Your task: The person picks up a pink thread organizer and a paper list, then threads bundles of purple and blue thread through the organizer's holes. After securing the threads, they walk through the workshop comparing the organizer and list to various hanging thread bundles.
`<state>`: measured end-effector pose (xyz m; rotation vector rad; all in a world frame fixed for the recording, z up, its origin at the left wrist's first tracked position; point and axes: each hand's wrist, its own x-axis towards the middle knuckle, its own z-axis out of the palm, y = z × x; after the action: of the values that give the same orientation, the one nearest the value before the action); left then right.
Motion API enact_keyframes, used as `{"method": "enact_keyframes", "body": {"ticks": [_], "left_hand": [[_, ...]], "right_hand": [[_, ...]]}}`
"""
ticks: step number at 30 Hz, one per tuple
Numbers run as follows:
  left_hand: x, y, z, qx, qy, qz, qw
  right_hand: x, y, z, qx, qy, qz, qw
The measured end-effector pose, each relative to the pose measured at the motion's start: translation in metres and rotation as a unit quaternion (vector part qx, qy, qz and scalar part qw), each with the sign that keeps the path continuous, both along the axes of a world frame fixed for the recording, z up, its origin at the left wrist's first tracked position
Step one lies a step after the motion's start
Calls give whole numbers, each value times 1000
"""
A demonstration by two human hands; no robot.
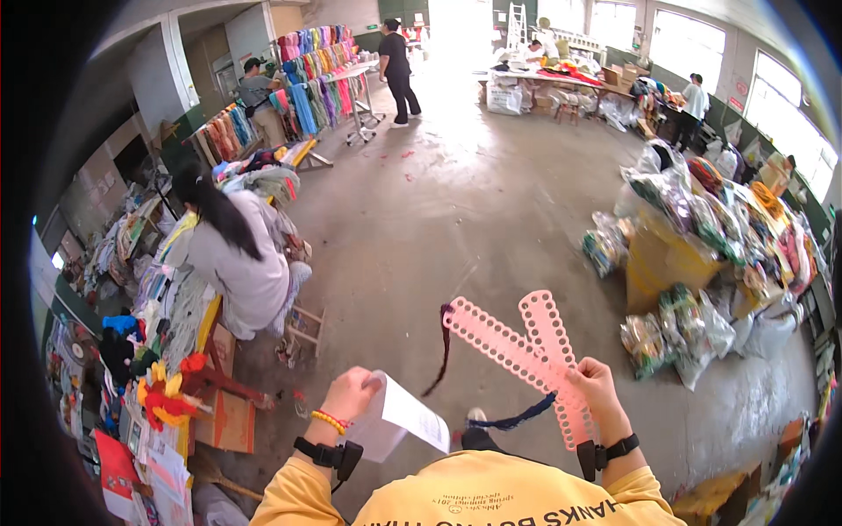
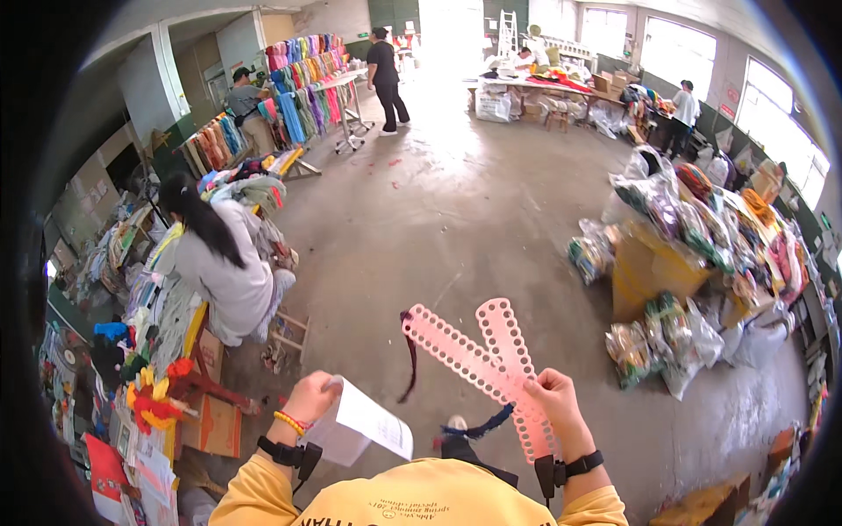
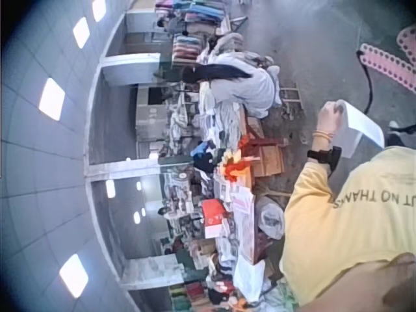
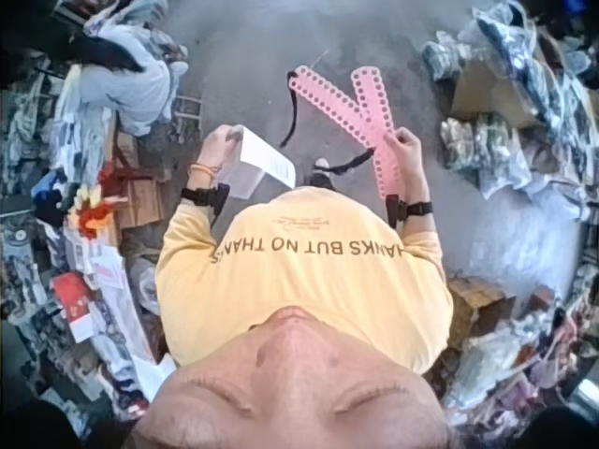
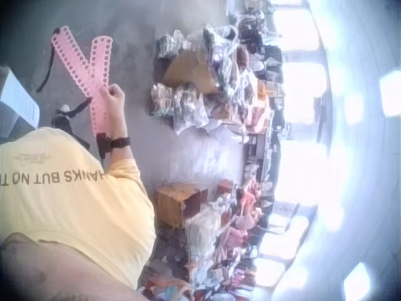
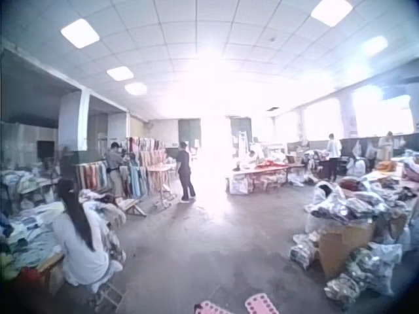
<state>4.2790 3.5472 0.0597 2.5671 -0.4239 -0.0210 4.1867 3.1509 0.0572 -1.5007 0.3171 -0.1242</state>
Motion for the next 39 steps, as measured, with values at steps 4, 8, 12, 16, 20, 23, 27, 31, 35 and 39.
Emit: {"method": "enact_keyframes", "body": {"ticks": [4, 8, 12, 16, 20, 23, 27, 31, 35, 39], "left_hand": [[73, 0, 5, 35, 97, -57, 993], [137, 0, 11, 14, 144, -46, 988], [211, -4, -11, -83, 200, -43, 975], [320, -8, -21, -71, 182, -42, 980], [456, -23, 1, -88, 194, -31, 976], [547, -27, -1, -242, 227, 25, 943], [665, -33, -11, -508, 272, 72, 814], [761, -53, -16, -689, 253, 57, 677], [845, -37, -3, -698, 212, 102, 676], [904, -40, 2, -657, 192, 173, 708]], "right_hand": [[123, -5, 0, 5, 27, 46, 999], [229, -6, -6, 86, 54, 83, 991], [340, -11, -18, 98, 54, 99, 989], [444, -16, -32, 68, 69, 98, 990], [537, -27, -8, 82, 90, 66, 990], [603, -39, -10, 78, 82, 44, 993], [705, -54, -27, 93, 67, 2, 993], [825, -62, -37, 110, 78, 42, 990], [966, -28, -28, 71, 92, 118, 986], [1081, 7, -23, 48, 87, 245, 964]]}}
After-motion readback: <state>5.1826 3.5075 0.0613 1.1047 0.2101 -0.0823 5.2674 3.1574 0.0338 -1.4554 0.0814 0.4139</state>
